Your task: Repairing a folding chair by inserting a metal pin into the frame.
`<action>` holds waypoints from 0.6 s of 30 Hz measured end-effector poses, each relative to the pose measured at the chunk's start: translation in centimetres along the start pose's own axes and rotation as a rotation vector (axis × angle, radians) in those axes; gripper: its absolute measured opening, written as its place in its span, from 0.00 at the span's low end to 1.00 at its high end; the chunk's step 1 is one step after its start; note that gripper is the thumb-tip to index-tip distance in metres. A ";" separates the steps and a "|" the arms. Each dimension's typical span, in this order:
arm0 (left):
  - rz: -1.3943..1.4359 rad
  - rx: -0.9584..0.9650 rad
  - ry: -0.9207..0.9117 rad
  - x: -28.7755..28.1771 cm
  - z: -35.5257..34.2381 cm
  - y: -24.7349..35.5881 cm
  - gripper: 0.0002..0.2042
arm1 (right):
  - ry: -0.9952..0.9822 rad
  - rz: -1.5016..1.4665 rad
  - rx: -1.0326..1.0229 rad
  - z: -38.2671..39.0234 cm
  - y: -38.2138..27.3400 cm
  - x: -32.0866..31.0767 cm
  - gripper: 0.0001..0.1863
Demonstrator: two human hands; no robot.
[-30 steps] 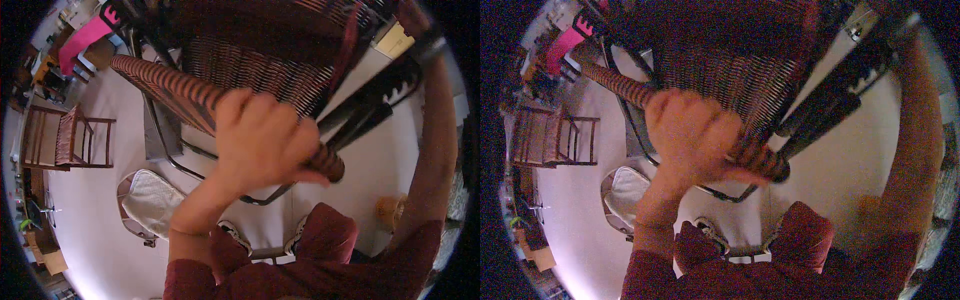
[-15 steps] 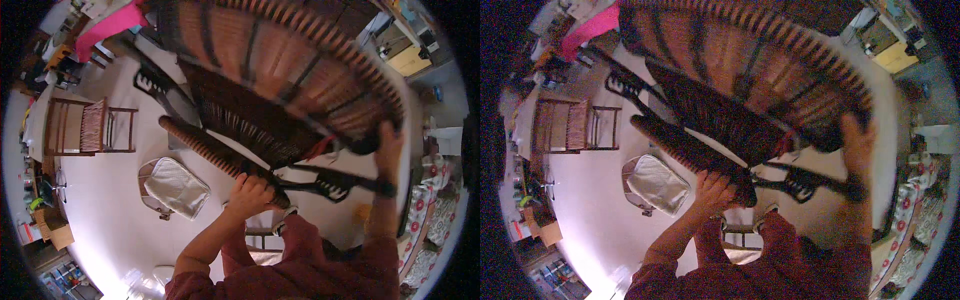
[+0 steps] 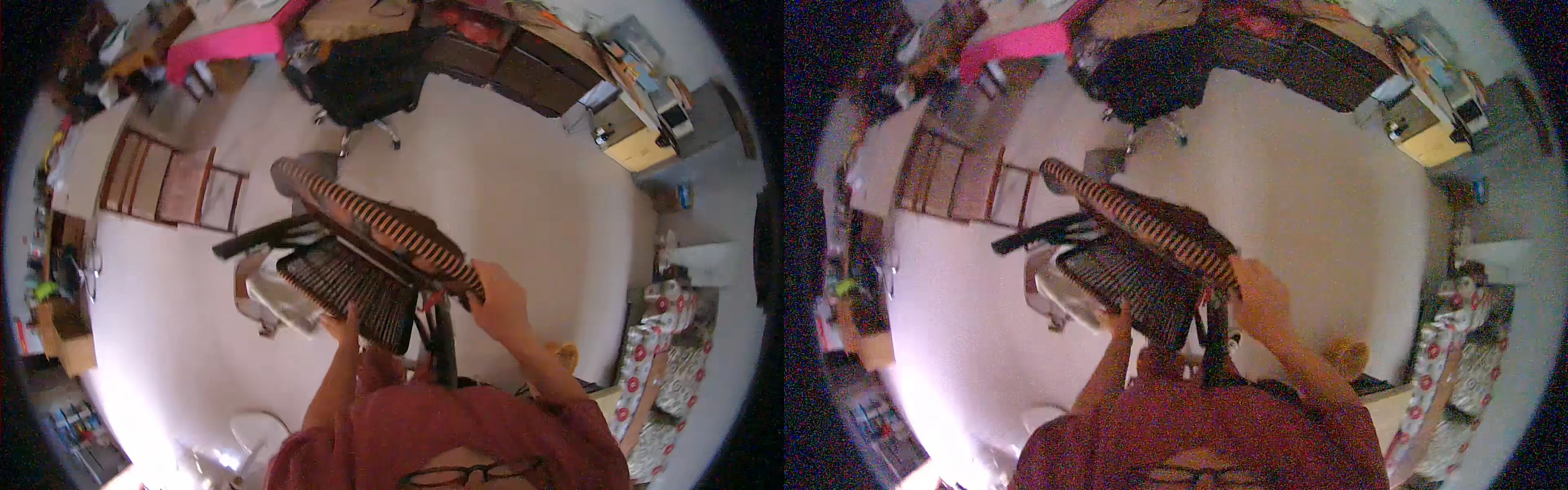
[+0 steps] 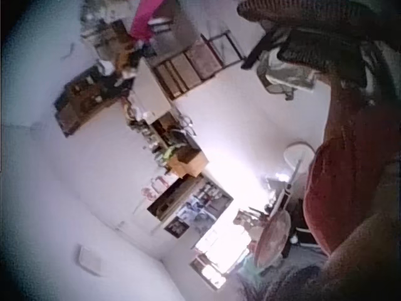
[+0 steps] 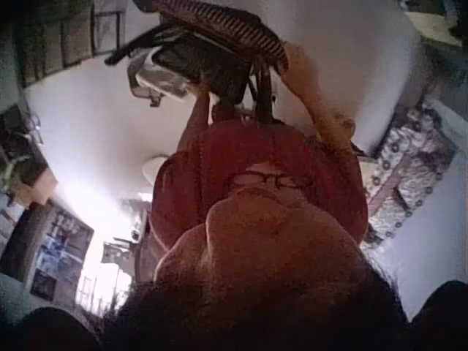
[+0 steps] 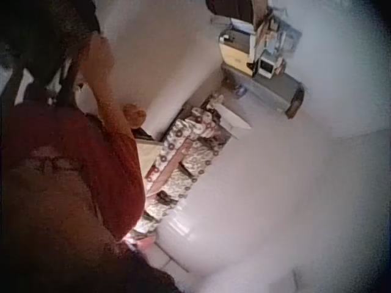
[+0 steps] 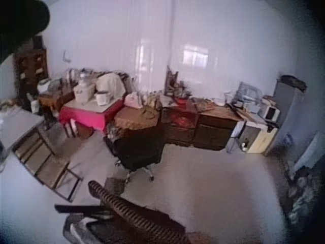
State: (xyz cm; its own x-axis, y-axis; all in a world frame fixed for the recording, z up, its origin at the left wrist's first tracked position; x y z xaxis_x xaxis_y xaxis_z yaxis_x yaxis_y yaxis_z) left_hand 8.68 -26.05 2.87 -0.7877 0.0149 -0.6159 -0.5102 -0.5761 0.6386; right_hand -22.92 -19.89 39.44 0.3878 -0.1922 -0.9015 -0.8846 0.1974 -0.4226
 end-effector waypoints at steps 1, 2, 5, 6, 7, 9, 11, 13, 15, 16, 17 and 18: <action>0.223 -0.298 -0.183 2.4 -1.2 -3.5 0.48 | -0.047 0.082 0.044 -0.3 0.0 0.2 0.20; 0.545 -0.569 -0.379 5.2 -1.4 -6.0 0.46 | -0.075 0.086 0.007 -0.6 -0.5 0.2 0.20; 1.119 -0.761 -0.811 10.4 0.7 -6.1 0.37 | -0.211 0.302 0.079 -2.3 0.3 0.3 0.20; 1.122 -0.766 -0.879 11.0 1.6 -5.9 0.33 | -0.229 0.300 0.044 -2.8 -0.1 0.6 0.20; 1.123 -0.769 -0.948 11.4 2.6 -5.3 0.29 | -0.196 0.184 0.047 -3.4 -0.2 0.7 0.21; 1.097 -0.799 -0.985 12.0 4.2 -4.2 0.24 | -0.181 0.072 0.034 -4.7 0.0 0.7 0.21; 1.069 -0.852 -0.932 12.0 5.1 -3.4 0.23 | -0.211 0.098 0.057 -5.7 1.2 0.5 0.22; 1.188 -0.778 -1.088 12.8 5.6 -0.1 0.23 | -0.211 0.048 -0.005 -7.0 2.2 0.2 0.22; 1.131 -0.727 -1.078 13.3 5.0 2.3 0.23 | -0.205 -0.008 -0.046 -8.5 3.8 -0.1 0.21; 1.119 -0.678 -1.083 13.4 5.0 3.9 0.23 | -0.197 0.027 -0.042 -9.6 4.9 -0.3 0.20; 1.073 -0.588 -1.041 13.4 4.7 5.4 0.23 | -0.189 0.062 -0.037 -10.6 6.0 -0.5 0.19; 1.097 -0.581 -1.088 13.6 4.9 7.0 0.23 | -0.200 0.057 -0.048 -11.6 7.0 -0.6 0.19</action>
State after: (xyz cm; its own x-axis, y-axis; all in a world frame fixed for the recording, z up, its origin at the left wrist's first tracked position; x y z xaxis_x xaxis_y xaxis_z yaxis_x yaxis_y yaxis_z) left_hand -7.30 -25.85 1.25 -0.6481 -0.1945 0.7363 0.4101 -0.9038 0.1222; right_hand -32.36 -29.52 38.14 0.3765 0.0133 -0.9263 -0.9160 0.1550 -0.3700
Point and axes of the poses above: each hand's wrist, its own z-axis away from the middle knuckle, its own x-axis out of the palm, y = z × x, the point moved 7 cm from there along -z, towards the middle knuckle, and after that the axes turned 7 degrees about -x, right-handed, at the moved point
